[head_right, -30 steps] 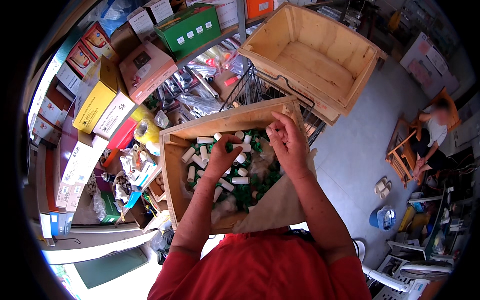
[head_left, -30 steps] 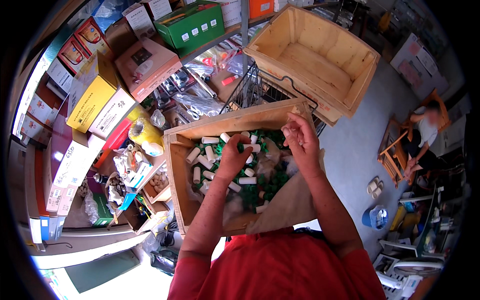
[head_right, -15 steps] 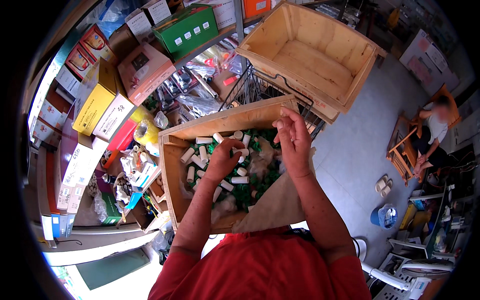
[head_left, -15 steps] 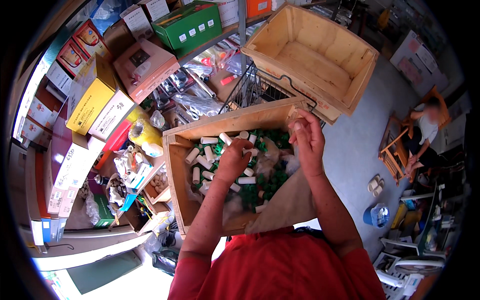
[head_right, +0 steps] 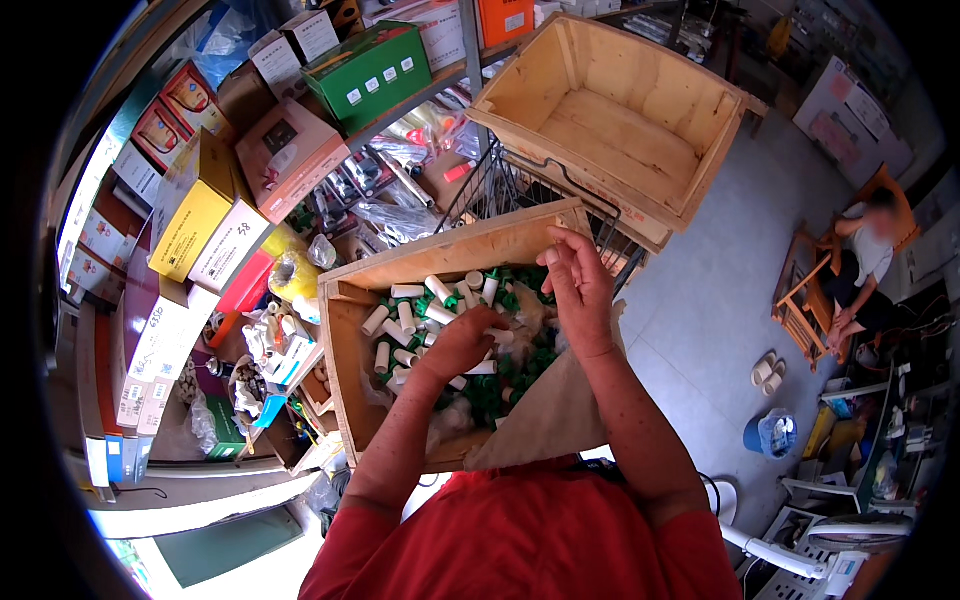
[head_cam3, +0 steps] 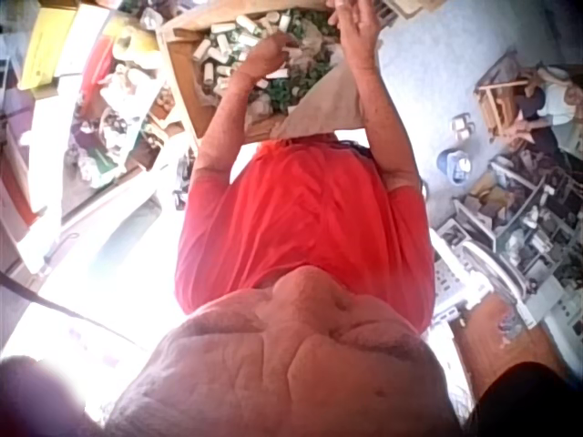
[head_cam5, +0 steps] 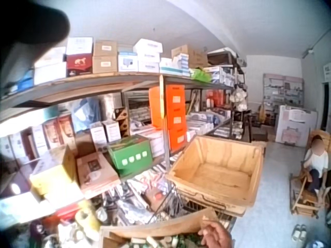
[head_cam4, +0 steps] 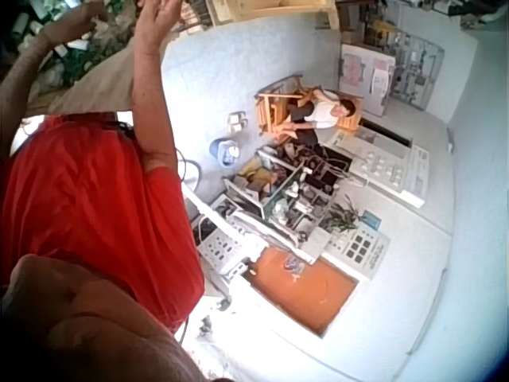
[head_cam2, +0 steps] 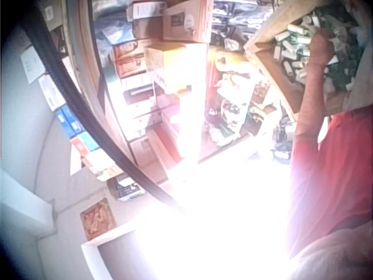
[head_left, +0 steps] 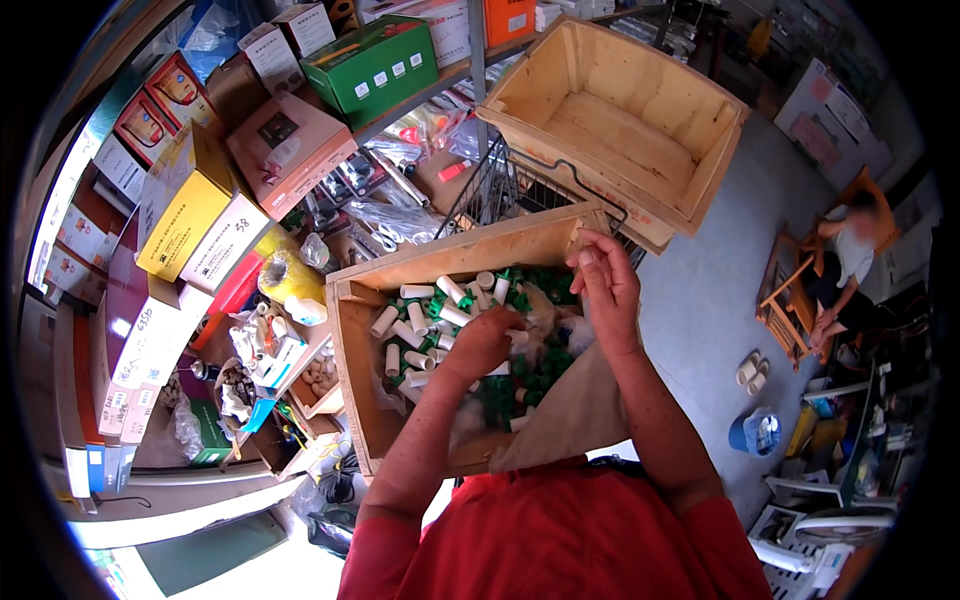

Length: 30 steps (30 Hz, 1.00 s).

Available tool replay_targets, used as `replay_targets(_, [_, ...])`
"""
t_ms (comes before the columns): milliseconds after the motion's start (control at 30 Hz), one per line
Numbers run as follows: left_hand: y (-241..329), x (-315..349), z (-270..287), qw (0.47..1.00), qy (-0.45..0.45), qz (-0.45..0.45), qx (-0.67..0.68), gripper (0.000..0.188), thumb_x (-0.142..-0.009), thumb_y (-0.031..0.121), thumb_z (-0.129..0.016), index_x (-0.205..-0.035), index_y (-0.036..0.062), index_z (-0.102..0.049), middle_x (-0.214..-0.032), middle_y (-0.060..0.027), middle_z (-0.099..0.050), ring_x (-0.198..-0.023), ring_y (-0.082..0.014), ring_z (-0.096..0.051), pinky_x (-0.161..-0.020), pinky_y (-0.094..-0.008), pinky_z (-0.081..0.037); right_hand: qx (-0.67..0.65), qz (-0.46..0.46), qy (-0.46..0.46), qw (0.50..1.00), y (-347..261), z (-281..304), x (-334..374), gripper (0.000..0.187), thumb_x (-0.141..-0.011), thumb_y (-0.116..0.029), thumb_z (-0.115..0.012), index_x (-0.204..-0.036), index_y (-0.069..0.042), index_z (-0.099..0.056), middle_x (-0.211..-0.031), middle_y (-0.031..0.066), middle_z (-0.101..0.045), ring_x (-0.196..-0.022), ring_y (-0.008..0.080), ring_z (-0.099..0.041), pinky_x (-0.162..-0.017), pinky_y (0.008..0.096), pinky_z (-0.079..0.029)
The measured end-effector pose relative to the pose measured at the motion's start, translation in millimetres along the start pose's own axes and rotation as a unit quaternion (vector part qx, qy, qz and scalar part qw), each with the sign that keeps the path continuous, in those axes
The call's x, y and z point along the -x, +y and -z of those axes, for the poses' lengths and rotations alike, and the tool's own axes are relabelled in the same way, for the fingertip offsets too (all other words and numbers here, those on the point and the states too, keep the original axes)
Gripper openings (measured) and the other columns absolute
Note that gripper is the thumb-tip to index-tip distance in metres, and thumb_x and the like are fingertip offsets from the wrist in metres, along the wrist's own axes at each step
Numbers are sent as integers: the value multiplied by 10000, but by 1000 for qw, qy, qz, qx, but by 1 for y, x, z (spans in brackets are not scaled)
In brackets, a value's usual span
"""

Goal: The person repeatedly picks up white cylindrical tubes and green caps from a wooden crate. They fit the green caps onto the white tubes by hand and place the assembled units back into the crate. The task involves continuous one-at-a-time handling of the components within the crate.

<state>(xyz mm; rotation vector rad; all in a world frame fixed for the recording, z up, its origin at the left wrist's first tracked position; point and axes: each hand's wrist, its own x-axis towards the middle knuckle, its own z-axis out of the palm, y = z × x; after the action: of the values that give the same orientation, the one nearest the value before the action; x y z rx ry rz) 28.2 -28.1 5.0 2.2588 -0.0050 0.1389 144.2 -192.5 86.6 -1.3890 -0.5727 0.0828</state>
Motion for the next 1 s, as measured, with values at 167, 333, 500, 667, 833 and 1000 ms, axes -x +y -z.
replay_targets(167, [-1,0,1,999,-4,-5,-38,248,-739,-4,-592,-969,66,-649,-968,-147,-616,-954,-347,-602,-833,-416,-485,1,4,-1,1000,1,0,1,257,-968,-121,-535,-1205,-21,-544,-892,47,-626,-699,64,-534,-570,202,-449])
replay_targets(333, [-11,0,-3,999,12,-1,-31,226,-766,-13,-624,-982,47,-645,-957,-134,-629,-924,-328,-620,-811,-383,-498,12,-3,1,1000,-1,-2,2,254,-968,-126,-535,-1200,-23,-550,-893,55,-626,-667,62,-517,-572,202,-444])
replay_targets(500, [8,-5,3,998,41,-40,-17,200,-788,17,-647,-988,31,-642,-944,-136,-639,-885,-315,-634,-765,-369,-513,11,-9,1,1000,-2,0,1,258,-972,-126,-529,-1207,-20,-547,-889,52,-622,-656,61,-513,-577,200,-444])
replay_targets(667, [12,-4,-21,997,-52,-42,50,240,-802,40,-638,-1041,34,-624,-986,-148,-629,-889,-325,-628,-769,-372,-512,8,3,-1,1000,0,0,1,259,-974,-137,-534,-1203,-16,-552,-874,41,-620,-683,63,-537,-576,199,-449])
replay_targets(833, [-3,4,-54,989,-105,-106,-9,344,-769,86,-645,-1105,34,-598,-1041,-161,-613,-983,-346,-594,-847,-409,-484,7,-6,-2,1000,-2,-2,0,254,-972,-143,-542,-1190,-14,-562,-856,37,-616,-692,61,-545,-568,198,-448])
replay_targets(1000, [13,2,-46,983,-129,-88,-92,434,-725,122,-674,-1144,53,-586,-1060,-162,-610,-1029,-349,-573,-878,-432,-466,-1,-5,-3,1000,1,1,0,243,-972,-131,-535,-1183,-14,-563,-867,40,-617,-702,63,-549,-567,199,-446])
